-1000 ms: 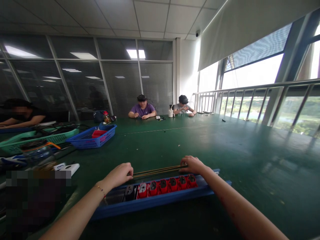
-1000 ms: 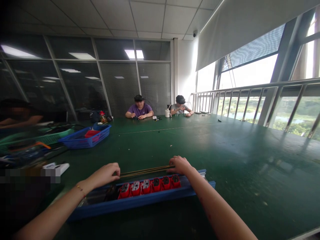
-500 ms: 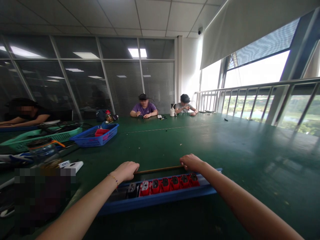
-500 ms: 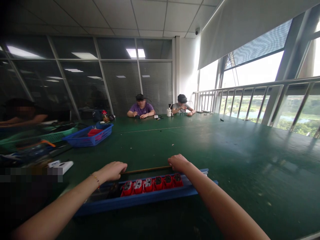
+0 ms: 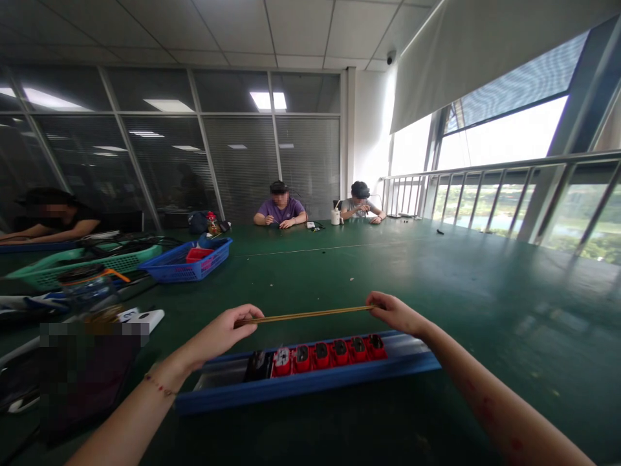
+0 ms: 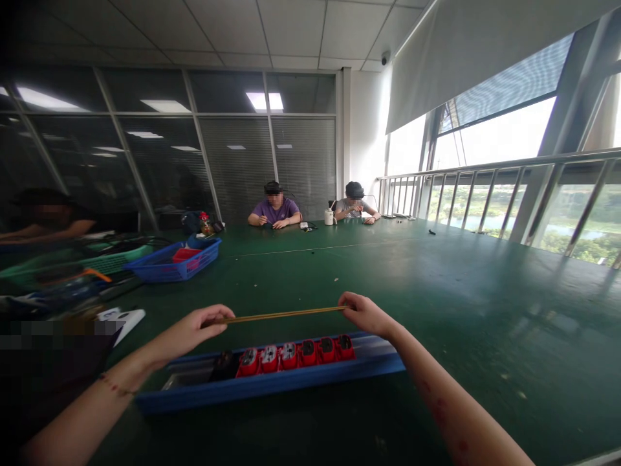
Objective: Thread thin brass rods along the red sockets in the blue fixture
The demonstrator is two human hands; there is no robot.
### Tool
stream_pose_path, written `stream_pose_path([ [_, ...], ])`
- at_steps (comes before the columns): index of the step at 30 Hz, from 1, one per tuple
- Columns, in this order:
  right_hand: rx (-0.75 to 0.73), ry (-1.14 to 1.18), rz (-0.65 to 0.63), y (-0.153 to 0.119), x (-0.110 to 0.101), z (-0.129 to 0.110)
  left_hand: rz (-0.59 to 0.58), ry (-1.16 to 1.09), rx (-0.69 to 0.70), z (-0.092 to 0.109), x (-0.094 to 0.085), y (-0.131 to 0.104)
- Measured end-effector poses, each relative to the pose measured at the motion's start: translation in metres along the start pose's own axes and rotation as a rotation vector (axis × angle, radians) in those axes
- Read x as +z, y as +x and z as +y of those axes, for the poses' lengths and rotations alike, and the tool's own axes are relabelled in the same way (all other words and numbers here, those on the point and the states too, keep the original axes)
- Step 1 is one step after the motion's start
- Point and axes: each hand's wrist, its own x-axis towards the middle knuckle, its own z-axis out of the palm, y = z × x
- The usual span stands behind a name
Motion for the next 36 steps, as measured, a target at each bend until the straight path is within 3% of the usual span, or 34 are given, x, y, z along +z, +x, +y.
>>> stream_pose_path([
  [3, 0.013, 0.117, 0.044, -0.021, 0.003, -0.018, 0.102, -0.086, -0.069, 0.013, 0.005, -0.017],
  [6, 0.027, 0.285, -0.042, -0.037, 0.007, -0.027, 0.149, -0.116, -0.123, 0.017, 0.01, -0.029],
  [9, 0.069, 0.344, -0.042, -0.043, 0.011, -0.025, 0.089, -0.125, -0.128, 0.013, 0.012, -0.035],
  [17, 0.141, 0.247, -0.081, -0.043, 0.018, -0.01, -0.033, -0.093, -0.151, 0.0, 0.019, -0.035],
  [27, 0.174, 0.285, -0.082, -0.045, 0.019, -0.008, -0.047, -0.148, -0.143, 0.002, 0.022, -0.037],
  [36, 0.168, 0.357, -0.061, -0.044, 0.018, -0.01, -0.093, -0.242, -0.256, 0.002, 0.022, -0.039],
])
